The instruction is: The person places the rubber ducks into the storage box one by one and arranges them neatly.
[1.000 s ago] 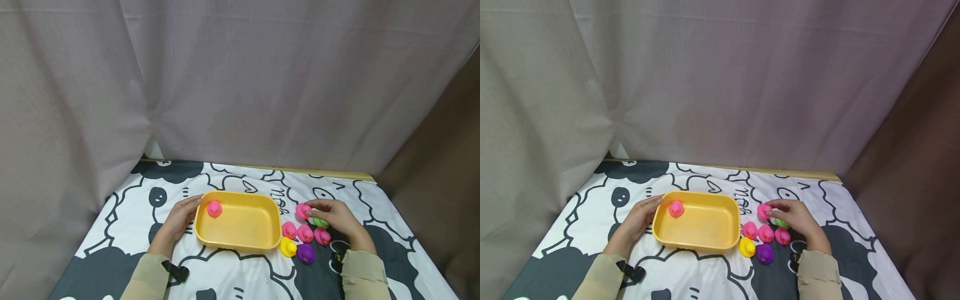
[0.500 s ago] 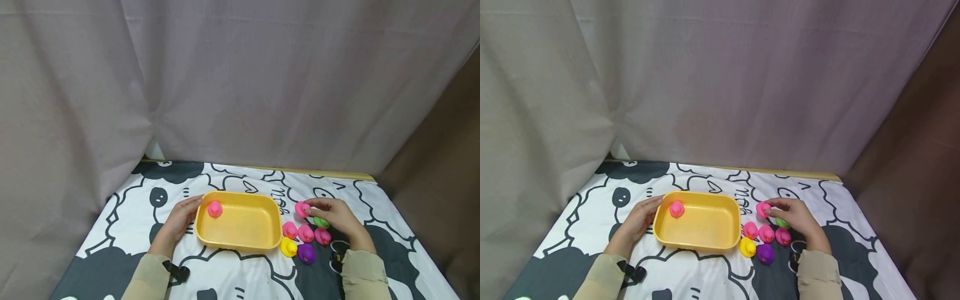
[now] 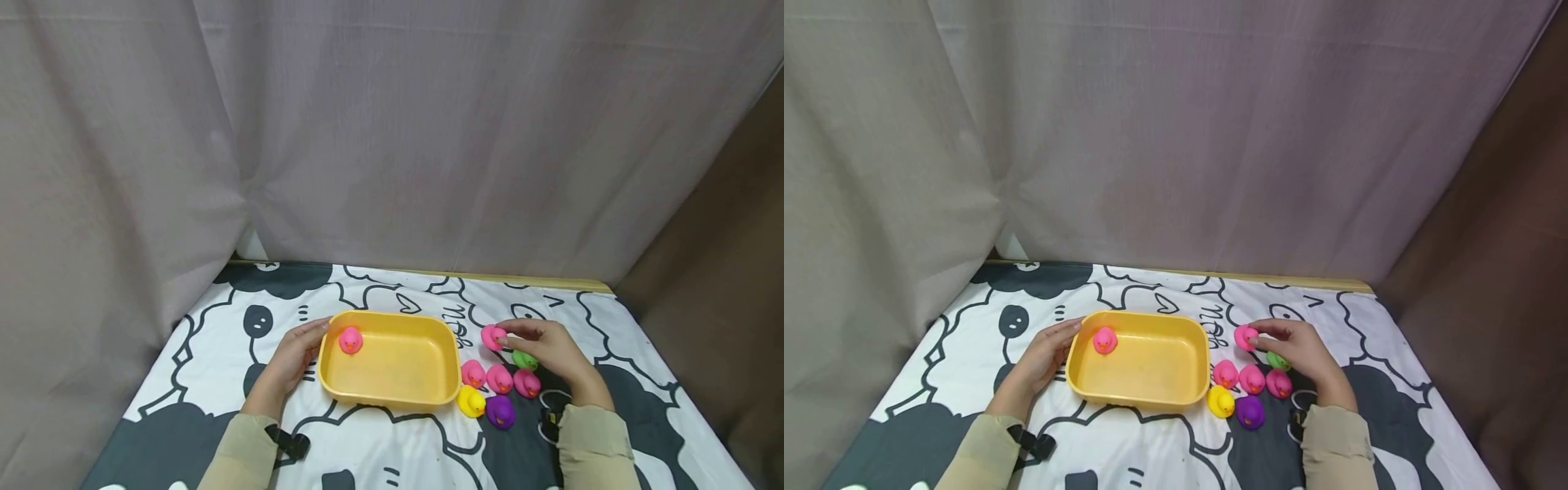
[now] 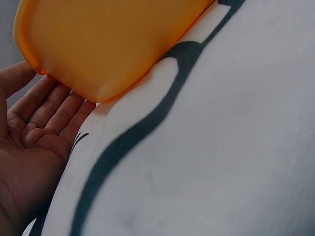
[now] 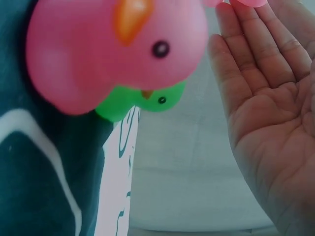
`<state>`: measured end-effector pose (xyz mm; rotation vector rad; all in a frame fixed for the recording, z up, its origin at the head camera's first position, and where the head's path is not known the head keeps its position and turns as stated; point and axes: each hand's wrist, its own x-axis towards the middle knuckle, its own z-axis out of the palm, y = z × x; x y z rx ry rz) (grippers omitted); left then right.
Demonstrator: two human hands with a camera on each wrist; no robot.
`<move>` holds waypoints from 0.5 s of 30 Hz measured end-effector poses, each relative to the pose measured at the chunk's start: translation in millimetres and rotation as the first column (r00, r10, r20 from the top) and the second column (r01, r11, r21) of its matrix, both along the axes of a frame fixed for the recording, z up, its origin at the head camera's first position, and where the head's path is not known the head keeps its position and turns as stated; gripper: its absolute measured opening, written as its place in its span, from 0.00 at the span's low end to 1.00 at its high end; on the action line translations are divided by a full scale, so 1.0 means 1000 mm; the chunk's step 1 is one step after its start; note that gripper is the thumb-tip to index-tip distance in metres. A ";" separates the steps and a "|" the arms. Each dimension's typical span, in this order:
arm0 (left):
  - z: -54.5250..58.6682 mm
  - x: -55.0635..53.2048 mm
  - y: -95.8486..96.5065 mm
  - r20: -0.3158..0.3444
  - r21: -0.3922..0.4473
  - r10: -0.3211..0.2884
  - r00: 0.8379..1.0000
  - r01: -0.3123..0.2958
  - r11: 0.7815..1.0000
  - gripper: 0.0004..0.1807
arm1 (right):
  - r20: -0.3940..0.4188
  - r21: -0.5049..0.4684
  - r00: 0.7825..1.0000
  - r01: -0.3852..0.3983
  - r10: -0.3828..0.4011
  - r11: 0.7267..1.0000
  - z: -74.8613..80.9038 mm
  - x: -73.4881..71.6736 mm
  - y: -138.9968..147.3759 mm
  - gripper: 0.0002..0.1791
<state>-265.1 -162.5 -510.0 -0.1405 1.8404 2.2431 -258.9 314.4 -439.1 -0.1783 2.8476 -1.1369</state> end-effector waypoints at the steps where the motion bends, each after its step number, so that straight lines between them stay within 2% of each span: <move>1: 0.000 0.000 0.000 0.000 -0.001 0.001 1.000 -0.001 1.000 0.24 | -0.001 -0.002 1.000 0.004 -0.004 1.000 0.001 0.000 -0.002 0.29; 9: 0.001 0.001 0.001 -0.007 0.011 -0.011 1.000 0.011 1.000 0.24 | -0.070 -0.021 0.997 -0.020 0.019 1.000 0.007 0.000 -0.020 0.27; 15: 0.003 0.002 0.000 -0.018 0.012 -0.014 1.000 0.014 1.000 0.24 | -0.114 -0.049 0.991 -0.080 0.074 0.996 0.017 -0.006 -0.040 0.25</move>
